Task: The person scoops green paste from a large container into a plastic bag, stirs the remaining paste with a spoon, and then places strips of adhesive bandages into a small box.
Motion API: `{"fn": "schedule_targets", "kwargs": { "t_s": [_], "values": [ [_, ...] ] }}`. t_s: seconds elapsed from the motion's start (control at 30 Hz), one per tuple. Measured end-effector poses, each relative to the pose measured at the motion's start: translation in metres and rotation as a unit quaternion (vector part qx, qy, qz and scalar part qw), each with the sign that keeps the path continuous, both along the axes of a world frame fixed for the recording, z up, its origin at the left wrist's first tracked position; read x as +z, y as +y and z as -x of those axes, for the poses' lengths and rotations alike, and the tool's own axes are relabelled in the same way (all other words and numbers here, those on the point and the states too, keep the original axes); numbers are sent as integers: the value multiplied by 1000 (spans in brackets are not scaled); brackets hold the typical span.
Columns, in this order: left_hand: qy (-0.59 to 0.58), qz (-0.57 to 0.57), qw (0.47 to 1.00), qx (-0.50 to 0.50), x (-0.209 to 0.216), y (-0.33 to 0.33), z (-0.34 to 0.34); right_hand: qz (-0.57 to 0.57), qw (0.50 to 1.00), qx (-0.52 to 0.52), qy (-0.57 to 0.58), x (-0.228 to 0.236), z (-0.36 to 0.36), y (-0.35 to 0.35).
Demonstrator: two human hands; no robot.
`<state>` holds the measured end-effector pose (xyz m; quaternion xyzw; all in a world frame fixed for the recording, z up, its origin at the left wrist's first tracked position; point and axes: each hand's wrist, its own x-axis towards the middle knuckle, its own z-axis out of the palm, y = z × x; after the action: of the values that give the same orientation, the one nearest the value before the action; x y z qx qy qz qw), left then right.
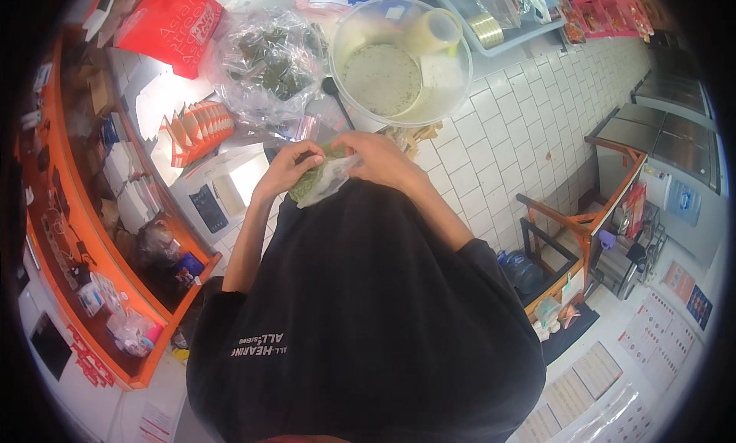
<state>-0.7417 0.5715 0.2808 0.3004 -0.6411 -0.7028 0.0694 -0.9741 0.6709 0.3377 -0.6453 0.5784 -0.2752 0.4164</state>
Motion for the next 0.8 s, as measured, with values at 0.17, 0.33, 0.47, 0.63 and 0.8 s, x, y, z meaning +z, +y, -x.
{"fn": "schedule_targets", "kwargs": {
  "t_s": [0.17, 0.33, 0.47, 0.63, 0.8],
  "values": [
    [-15, 69, 997, 37, -5, 1, 1, 140, 989, -35, 41, -44, -13, 11],
    [41, 151, 988, 0, -20, -1, -9, 221, 975, -36, -4, -44, -14, 11],
    [49, -111, 989, 84, -4, 1, 11, 137, 990, -35, -15, -32, 3, 11],
    [93, 52, 993, 52, -48, -1, -10, 97, 995, 8, -17, -30, 3, 6],
    [100, 164, 977, -89, -5, -5, 3, 65, 997, 12, -43, -37, 5, 5]
  ]
}}
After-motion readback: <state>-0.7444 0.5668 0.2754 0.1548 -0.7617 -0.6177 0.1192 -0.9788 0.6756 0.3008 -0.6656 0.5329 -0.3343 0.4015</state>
